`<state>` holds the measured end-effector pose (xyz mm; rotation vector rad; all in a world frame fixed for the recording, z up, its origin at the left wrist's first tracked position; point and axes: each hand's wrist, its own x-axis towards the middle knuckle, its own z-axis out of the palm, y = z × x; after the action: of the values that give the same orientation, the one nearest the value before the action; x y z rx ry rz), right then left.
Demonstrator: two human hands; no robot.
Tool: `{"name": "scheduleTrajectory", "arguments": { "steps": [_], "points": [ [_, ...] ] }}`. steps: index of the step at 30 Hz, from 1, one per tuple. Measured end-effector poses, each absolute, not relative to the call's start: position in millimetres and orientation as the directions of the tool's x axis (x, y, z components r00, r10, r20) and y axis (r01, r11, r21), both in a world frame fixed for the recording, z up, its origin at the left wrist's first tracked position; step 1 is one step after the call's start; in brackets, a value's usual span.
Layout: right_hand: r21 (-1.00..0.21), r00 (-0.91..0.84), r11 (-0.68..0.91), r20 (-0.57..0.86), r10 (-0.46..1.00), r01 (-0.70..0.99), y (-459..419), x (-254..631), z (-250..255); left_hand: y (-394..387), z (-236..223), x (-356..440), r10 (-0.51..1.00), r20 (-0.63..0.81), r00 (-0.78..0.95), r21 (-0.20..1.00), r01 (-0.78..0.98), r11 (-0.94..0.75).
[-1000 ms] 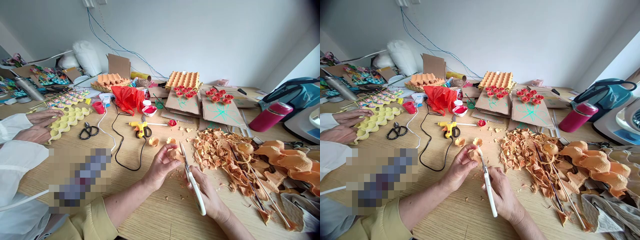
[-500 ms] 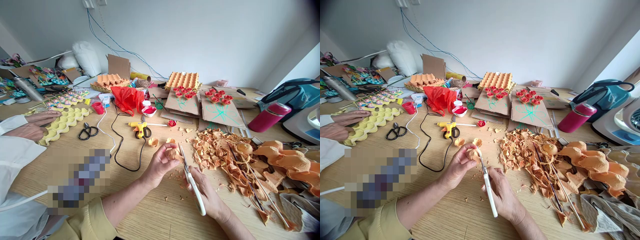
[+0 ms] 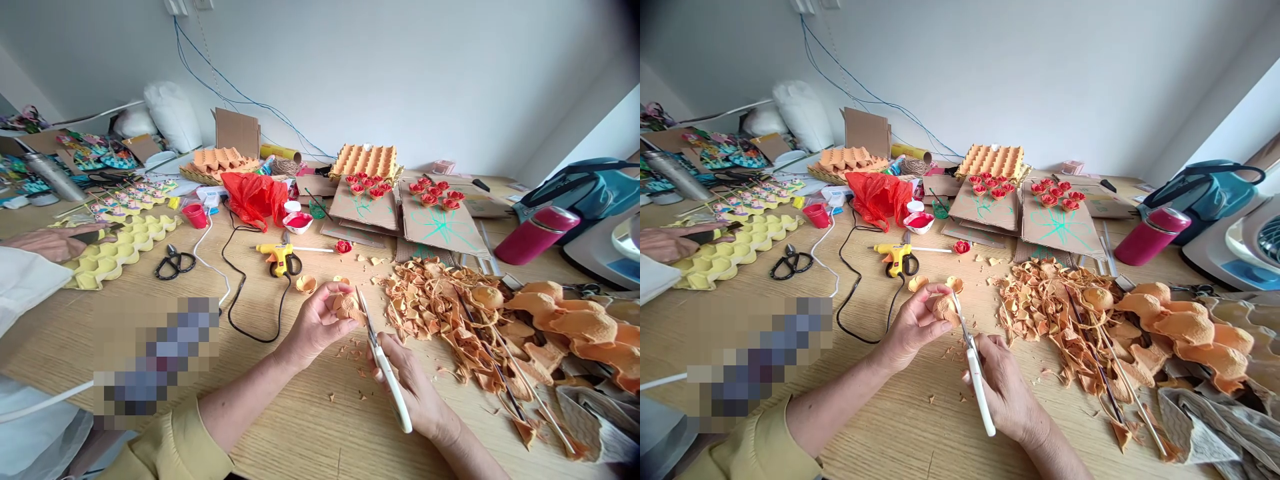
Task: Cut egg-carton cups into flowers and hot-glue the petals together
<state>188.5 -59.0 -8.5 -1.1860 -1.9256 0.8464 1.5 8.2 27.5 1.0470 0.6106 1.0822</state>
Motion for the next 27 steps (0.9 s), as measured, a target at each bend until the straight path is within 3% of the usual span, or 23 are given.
{"name": "scheduleTrajectory", "arguments": {
  "steps": [10,22,27],
  "points": [
    [-0.825,-0.316,0.356,0.229,0.92,0.438,-61.2,189.5,-9.1,11.0,20.5,0.1,0.912,0.06,0.405,0.876,-0.46,0.147],
    [-0.833,-0.248,0.325,0.233,0.94,0.449,-60.4,192.8,-7.1,17.4,25.1,-7.0,0.888,0.071,0.454,0.912,-0.391,0.126],
    [-0.923,-0.116,0.257,0.233,0.966,0.288,-54.5,192.2,-6.1,13.8,22.9,-4.0,0.881,0.068,0.469,0.912,-0.387,0.136]
  ]
}}
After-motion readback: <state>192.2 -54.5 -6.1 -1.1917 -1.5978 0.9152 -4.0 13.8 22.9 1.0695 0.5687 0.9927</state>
